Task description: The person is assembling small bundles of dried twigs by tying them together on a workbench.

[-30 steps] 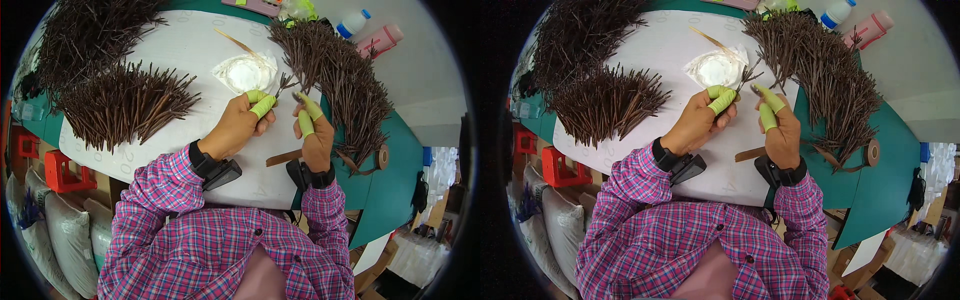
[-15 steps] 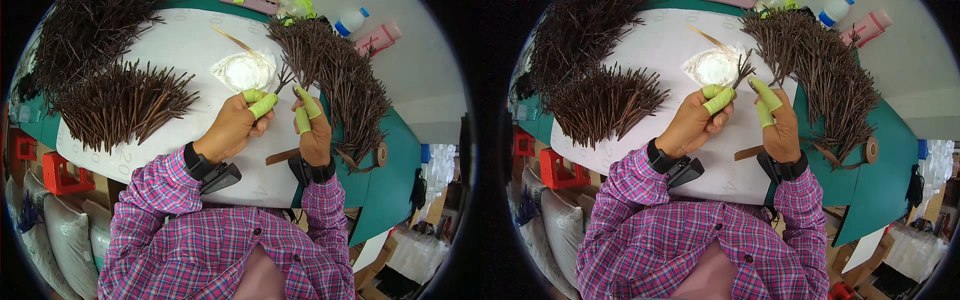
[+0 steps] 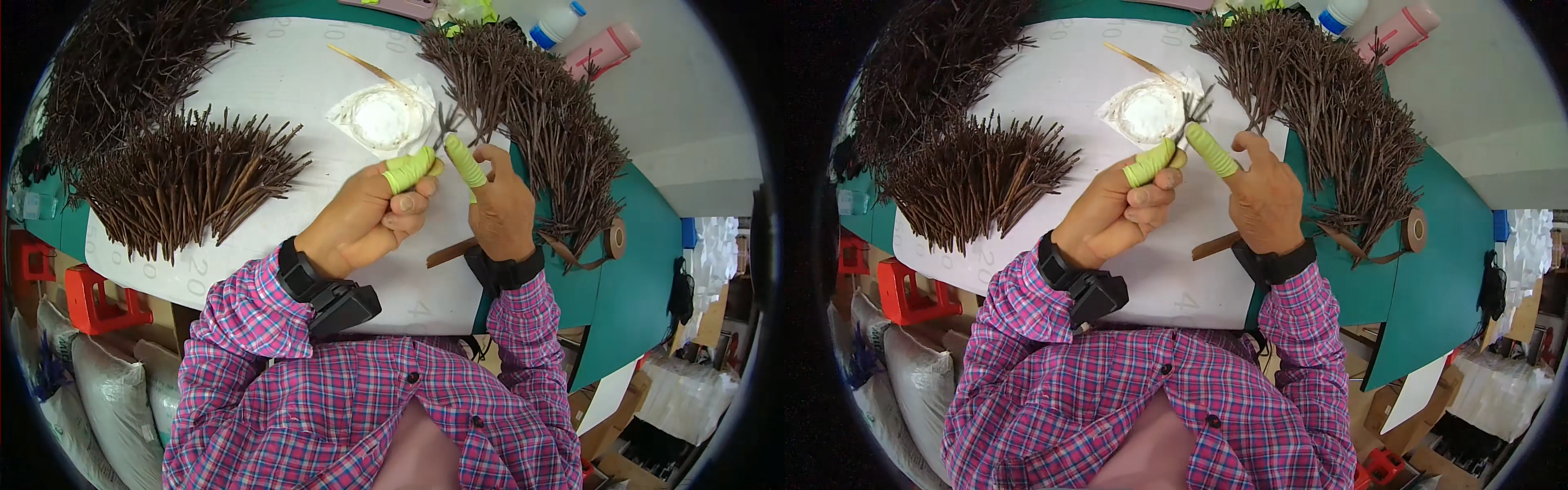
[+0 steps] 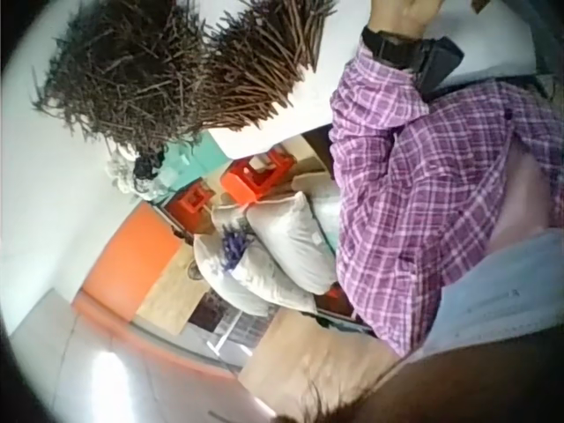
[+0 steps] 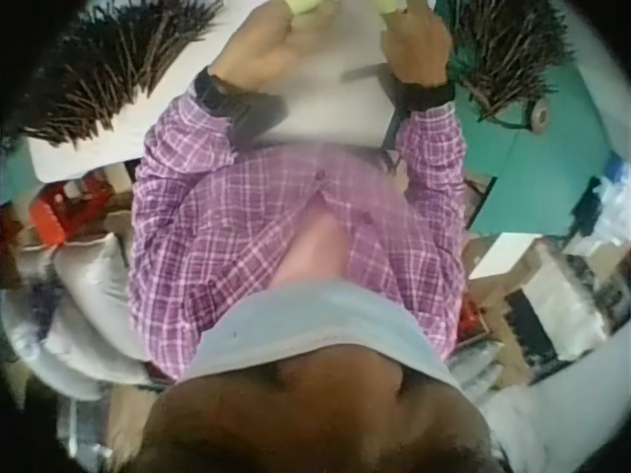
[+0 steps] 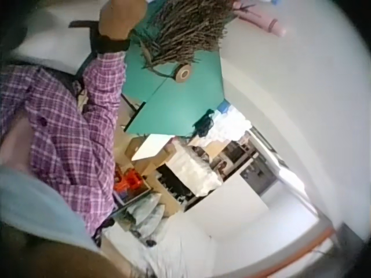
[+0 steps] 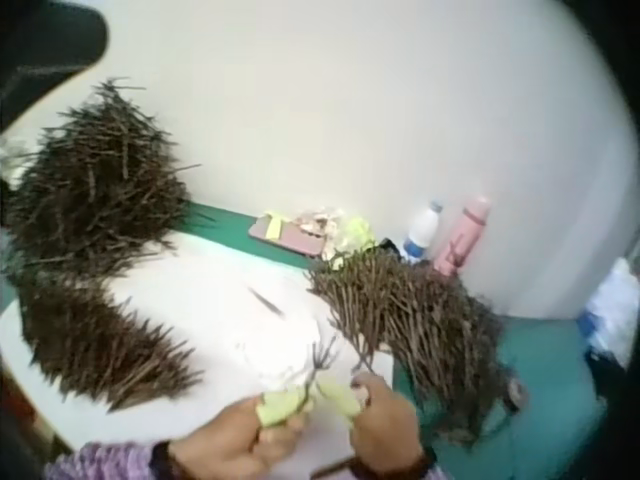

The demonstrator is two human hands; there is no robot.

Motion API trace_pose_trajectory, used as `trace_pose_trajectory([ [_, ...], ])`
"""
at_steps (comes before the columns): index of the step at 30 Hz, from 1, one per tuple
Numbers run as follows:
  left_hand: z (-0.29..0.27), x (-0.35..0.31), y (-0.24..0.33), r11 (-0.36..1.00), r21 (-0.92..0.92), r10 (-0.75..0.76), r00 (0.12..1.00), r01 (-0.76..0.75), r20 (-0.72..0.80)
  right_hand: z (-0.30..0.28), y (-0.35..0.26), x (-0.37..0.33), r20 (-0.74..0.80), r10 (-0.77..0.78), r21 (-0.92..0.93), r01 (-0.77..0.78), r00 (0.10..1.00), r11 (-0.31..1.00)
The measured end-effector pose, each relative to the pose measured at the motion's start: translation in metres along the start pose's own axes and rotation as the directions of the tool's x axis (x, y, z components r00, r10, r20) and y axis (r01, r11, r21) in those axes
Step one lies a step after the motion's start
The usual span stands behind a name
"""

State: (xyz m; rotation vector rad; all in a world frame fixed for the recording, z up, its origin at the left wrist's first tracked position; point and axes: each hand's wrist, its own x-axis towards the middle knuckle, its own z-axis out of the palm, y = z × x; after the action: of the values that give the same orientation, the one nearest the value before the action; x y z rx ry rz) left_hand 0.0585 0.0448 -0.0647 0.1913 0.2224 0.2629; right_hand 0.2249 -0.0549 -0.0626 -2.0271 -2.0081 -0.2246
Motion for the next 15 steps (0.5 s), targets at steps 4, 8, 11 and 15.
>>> trace_pose_trajectory([
  [4, 0.000, 0.002, 0.001, 0.991, 0.105, 0.088, 0.996, -0.085, -0.022, 0.009, 0.012, -0.004, -0.181, -0.055, 0.223, 0.096, 0.982, 0.970],
  [8, 0.001, 0.003, -0.003, 0.962, 0.233, 0.164, 0.983, -0.140, -0.086, 0.002, 0.001, -0.006, 0.295, 0.170, 0.947, -0.263, 0.940, -0.186],
  [11, 0.000, 0.005, -0.008, 0.951, 0.276, 0.181, 0.977, -0.143, -0.116, 0.005, 0.004, -0.008, 0.299, -0.026, 0.807, -0.267, 0.954, -0.528],
  [15, 0.001, 0.008, -0.013, 0.915, 0.362, 0.238, 0.963, -0.179, -0.126, 0.005, 0.005, -0.008, 0.314, -0.078, 0.737, -0.295, 0.946, -0.609],
])
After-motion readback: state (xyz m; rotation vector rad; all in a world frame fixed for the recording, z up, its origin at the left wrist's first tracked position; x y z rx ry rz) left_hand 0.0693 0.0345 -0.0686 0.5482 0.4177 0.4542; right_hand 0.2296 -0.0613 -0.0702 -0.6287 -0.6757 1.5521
